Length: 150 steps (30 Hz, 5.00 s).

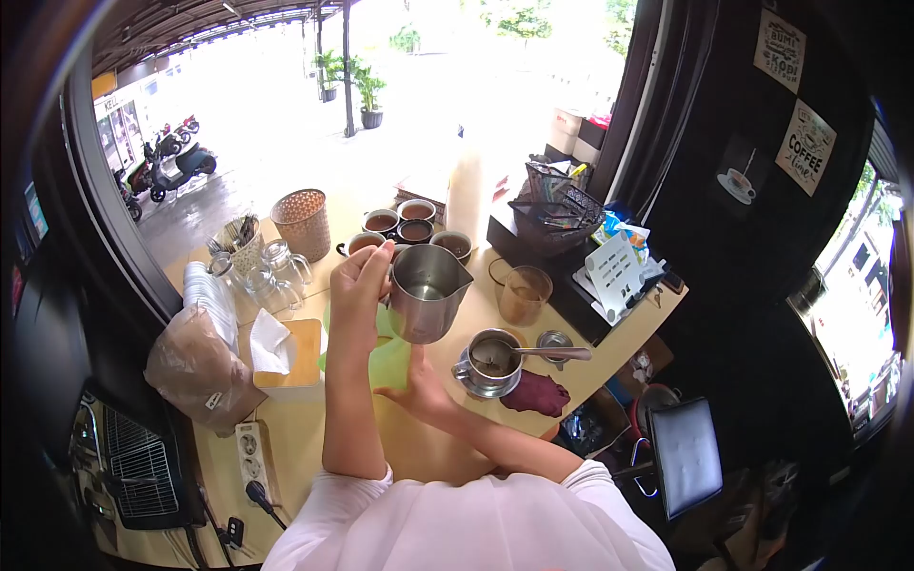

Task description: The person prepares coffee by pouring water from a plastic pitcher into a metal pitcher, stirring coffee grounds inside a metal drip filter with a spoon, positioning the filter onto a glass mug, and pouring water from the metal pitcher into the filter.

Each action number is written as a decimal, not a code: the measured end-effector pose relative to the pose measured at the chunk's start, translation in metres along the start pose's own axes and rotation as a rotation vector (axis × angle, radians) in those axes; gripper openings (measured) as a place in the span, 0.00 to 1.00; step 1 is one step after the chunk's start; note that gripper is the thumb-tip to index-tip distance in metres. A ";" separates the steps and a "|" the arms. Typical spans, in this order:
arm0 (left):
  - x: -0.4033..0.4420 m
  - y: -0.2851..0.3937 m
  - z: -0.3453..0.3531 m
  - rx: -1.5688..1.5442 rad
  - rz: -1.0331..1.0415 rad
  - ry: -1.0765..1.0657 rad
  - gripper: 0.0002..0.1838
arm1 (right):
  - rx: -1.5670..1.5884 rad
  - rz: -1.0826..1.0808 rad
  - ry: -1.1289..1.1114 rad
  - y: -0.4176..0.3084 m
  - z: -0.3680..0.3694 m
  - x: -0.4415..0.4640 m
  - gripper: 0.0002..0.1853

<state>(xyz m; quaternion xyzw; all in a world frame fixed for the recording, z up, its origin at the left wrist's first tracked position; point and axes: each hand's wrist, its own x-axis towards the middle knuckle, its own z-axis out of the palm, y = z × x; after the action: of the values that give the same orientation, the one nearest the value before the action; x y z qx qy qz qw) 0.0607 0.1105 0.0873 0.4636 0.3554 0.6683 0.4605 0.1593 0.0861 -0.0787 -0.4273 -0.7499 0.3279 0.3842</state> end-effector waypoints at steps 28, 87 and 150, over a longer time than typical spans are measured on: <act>0.006 -0.016 0.008 0.099 -0.058 -0.127 0.15 | 0.049 -0.088 -0.440 -0.035 -0.104 -0.072 0.23; -0.020 -0.019 0.018 0.663 0.231 -0.154 0.20 | 0.052 -0.073 0.504 -0.059 -0.190 -0.081 0.09; -0.022 -0.010 0.029 0.789 0.255 -0.256 0.19 | -0.195 -0.236 0.430 -0.061 -0.188 -0.073 0.05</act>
<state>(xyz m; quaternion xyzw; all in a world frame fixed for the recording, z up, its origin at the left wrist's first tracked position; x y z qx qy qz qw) 0.0941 0.0945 0.0813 0.7237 0.4634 0.4698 0.2021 0.3216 0.0265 0.0420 -0.4320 -0.7236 0.1085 0.5272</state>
